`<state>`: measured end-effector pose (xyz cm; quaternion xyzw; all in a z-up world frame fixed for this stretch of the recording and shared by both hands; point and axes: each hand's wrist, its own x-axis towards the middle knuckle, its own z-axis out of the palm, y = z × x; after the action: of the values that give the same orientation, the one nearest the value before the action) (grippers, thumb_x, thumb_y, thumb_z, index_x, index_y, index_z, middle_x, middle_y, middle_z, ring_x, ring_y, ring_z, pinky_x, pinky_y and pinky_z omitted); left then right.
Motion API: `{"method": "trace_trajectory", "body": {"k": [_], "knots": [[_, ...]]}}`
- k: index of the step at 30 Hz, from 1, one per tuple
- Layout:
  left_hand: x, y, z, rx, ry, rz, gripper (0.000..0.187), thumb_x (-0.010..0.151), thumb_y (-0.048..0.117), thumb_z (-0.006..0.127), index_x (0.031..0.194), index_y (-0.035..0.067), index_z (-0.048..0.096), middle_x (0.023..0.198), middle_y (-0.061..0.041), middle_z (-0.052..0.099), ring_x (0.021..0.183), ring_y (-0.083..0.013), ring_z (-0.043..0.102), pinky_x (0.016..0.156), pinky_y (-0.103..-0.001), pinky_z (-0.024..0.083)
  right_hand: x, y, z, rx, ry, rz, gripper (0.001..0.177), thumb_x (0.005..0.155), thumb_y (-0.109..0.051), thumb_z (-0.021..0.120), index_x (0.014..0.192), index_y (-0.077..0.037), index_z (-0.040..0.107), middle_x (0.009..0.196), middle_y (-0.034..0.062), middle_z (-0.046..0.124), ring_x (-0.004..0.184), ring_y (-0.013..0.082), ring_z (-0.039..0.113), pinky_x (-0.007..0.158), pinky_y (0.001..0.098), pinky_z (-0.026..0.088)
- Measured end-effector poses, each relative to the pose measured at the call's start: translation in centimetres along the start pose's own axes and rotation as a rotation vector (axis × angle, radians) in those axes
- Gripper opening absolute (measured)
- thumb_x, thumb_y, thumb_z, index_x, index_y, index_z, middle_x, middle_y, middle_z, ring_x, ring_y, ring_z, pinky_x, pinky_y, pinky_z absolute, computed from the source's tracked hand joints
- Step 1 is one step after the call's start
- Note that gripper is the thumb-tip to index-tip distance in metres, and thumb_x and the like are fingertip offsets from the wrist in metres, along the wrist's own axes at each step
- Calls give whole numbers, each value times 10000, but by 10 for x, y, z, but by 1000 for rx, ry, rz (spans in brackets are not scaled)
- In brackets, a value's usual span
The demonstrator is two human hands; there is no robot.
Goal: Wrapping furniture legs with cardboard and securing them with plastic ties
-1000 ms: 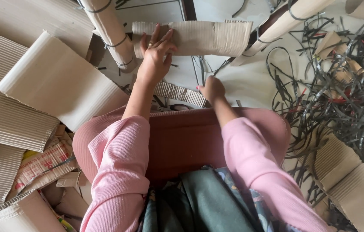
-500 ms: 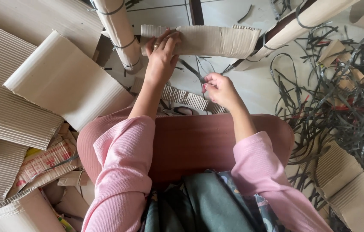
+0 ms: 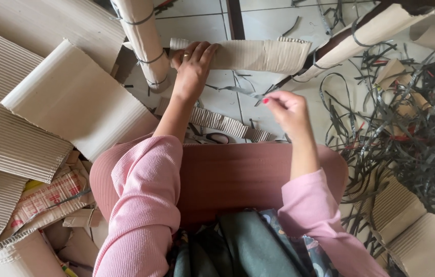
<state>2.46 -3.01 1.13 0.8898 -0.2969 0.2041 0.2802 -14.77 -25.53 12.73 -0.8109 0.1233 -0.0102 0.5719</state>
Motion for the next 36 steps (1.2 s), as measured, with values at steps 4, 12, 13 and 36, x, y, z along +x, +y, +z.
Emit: {"method": "trace_trajectory", "body": {"k": [4, 12, 13, 36], "knots": [[-1, -2, 0, 12, 6, -11, 419, 1002, 56, 582, 1401, 183, 582, 1371, -55, 645, 1308, -303, 560, 1016, -542, 314, 1, 20, -22, 407, -52, -203, 114, 1023, -130, 659, 940, -53, 653, 678, -30, 517, 517, 51, 375, 451, 197, 334], [0, 2, -7, -226, 10, -55, 477, 875, -81, 499, 1316, 98, 465, 1192, -167, 715, 1325, -328, 572, 1091, -440, 226, 11, 29, -3, 745, 121, -311, 220, 999, -330, 720, 965, -122, 655, 547, -38, 271, 481, 73, 205, 473, 258, 185], [0, 4, -10, -225, 12, -56, 477, 875, -81, 499, 1316, 98, 465, 1192, -167, 715, 1325, -328, 572, 1091, -440, 226, 10, 27, -4, 744, 119, -313, 220, 999, -330, 720, 965, -122, 655, 547, -38, 271, 481, 73, 205, 473, 258, 185], [1, 4, 3, 127, -59, 12, 962, 884, -238, 401, 1598, 403, 340, 1247, -199, 517, 712, -338, 628, 665, -506, 527, 32, 13, 55, 108, 348, -149, 150, 964, -121, 756, 845, -47, 703, 652, -54, 539, 621, 42, 427, 576, 212, 377]]}}
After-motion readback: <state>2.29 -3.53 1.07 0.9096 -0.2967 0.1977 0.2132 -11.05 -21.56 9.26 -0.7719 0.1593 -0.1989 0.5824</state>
